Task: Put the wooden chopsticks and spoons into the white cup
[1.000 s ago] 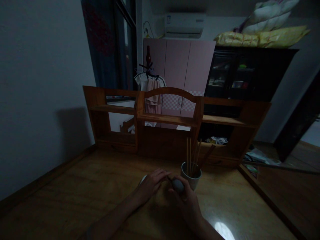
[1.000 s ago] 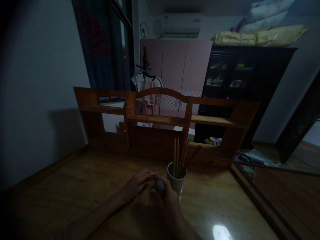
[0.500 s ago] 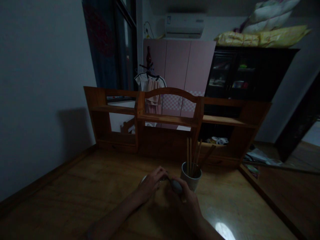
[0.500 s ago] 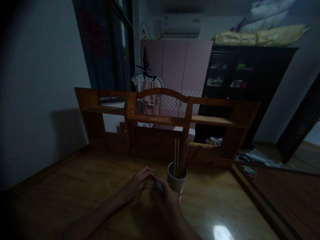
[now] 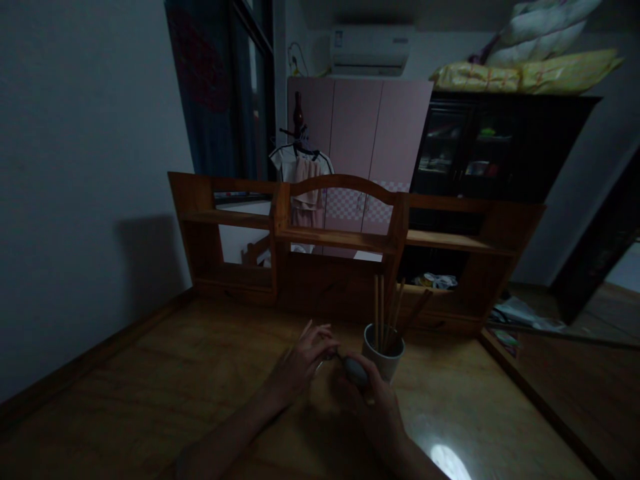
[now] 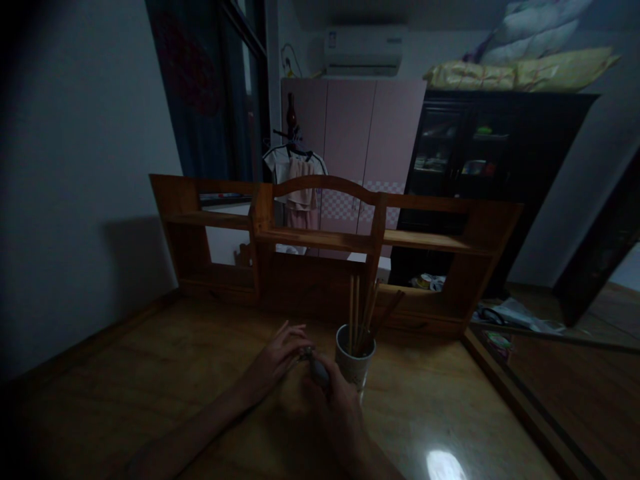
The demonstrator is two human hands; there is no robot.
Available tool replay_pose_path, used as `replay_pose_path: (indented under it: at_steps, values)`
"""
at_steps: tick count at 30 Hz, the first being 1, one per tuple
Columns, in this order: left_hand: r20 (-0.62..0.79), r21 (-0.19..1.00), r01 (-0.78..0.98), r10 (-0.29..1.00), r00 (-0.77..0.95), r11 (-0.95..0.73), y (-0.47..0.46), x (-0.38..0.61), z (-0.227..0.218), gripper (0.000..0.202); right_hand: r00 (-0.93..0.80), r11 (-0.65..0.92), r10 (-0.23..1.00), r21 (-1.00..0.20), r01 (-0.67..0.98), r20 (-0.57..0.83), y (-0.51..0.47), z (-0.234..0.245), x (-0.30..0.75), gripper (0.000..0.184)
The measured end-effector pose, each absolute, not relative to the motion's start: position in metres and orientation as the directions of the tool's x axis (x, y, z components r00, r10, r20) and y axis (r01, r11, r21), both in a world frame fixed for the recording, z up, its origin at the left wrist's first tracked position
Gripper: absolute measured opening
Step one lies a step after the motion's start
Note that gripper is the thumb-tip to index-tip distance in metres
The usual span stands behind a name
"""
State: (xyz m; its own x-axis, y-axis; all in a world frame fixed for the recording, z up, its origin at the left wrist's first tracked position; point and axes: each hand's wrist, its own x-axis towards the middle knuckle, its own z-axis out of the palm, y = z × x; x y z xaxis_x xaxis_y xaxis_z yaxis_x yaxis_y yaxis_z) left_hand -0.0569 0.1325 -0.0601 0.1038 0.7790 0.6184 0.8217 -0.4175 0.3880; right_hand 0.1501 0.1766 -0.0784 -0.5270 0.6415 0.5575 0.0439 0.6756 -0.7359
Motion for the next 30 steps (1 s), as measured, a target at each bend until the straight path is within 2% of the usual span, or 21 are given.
replay_pose_path:
  at_steps: [6,16,24,30]
  values:
    - [0.711,0.262,0.836,0.682,0.170,-0.482,0.1318,-0.0594,-0.0610,0.024,-0.517,0.659,0.652,-0.751,0.026,0.554,0.1758,-0.0752,0.1497,0.033]
    - [0.710,0.261,0.831,0.681,0.179,-0.491,0.1305,-0.0545,-0.0593,0.016,-0.558,0.650,0.639,-0.760,0.024,0.529,0.1740,-0.0733,0.1499,0.036]
    - [0.775,0.167,0.824,0.589,0.229,-0.541,0.1338,-0.0567,-0.0628,0.015,-0.542,0.678,0.626,-0.735,0.022,0.561,0.1764,-0.0753,0.1499,0.039]
    - [0.765,0.174,0.839,0.607,0.214,-0.515,0.1309,-0.0538,-0.0589,0.013,-0.533,0.679,0.634,-0.733,0.037,0.560,0.1773,-0.0759,0.1498,0.036]
